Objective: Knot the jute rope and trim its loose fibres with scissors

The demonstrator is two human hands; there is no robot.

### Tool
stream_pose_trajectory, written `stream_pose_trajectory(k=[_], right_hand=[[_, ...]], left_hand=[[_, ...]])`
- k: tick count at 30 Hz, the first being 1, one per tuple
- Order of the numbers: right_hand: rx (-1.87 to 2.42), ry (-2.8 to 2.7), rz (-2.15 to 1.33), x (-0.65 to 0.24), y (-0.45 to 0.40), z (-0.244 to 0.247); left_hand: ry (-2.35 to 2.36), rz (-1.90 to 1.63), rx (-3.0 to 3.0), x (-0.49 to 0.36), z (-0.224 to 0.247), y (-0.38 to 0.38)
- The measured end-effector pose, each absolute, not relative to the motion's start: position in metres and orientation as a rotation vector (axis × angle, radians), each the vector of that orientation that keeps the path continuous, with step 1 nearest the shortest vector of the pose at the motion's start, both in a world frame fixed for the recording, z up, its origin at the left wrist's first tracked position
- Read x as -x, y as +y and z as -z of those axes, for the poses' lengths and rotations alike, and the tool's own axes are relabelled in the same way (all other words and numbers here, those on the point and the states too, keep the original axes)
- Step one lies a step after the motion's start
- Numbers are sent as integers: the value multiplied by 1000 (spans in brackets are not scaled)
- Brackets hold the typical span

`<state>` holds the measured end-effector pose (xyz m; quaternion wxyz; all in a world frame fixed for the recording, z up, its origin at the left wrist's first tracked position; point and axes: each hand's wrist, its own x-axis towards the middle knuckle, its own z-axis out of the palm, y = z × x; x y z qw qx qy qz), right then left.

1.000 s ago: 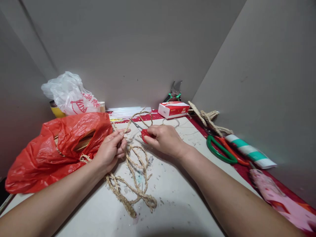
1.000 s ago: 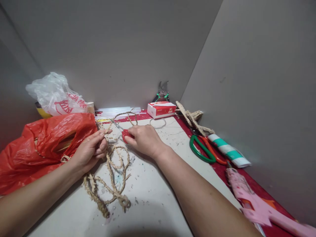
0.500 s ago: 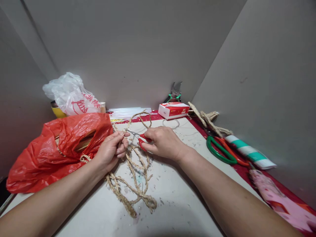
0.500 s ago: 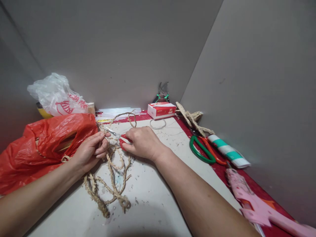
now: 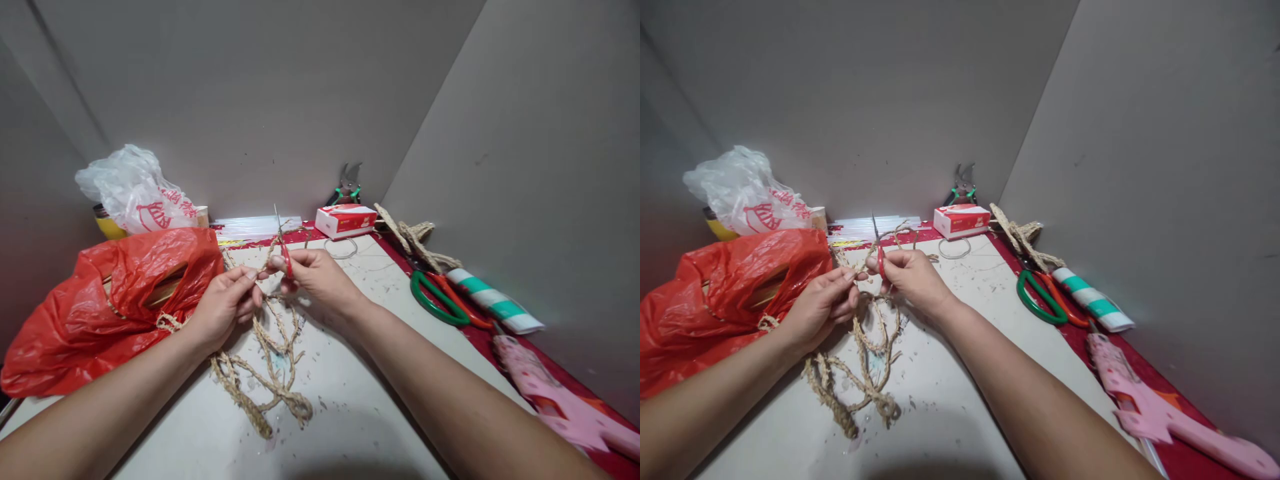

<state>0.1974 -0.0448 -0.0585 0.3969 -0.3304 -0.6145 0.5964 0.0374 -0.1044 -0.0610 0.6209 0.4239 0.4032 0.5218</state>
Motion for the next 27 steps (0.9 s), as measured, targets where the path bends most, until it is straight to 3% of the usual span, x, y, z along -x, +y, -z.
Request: stream_pose_trajectory(k=[4,13,19,23,27], right_hand=[[863,-1417,-1674,-196,-48,51],[746,-1361,-1273,-198,-51,36],[646,-1077,-1229,-208,-43,26],[630,-871,-1228,-214,-33,21],[646,-777,-1208,-220,-25,22]], left_hand=[[974,-1123,-1094,-41,61,-108],[1268,-1361,-1472,-45,51,-119],[1471,-1502,-1857,-35,25,-128],[1647,-1380,-2008,-27,19,-127],[1766,-1001,-2025,-17,20,-121]])
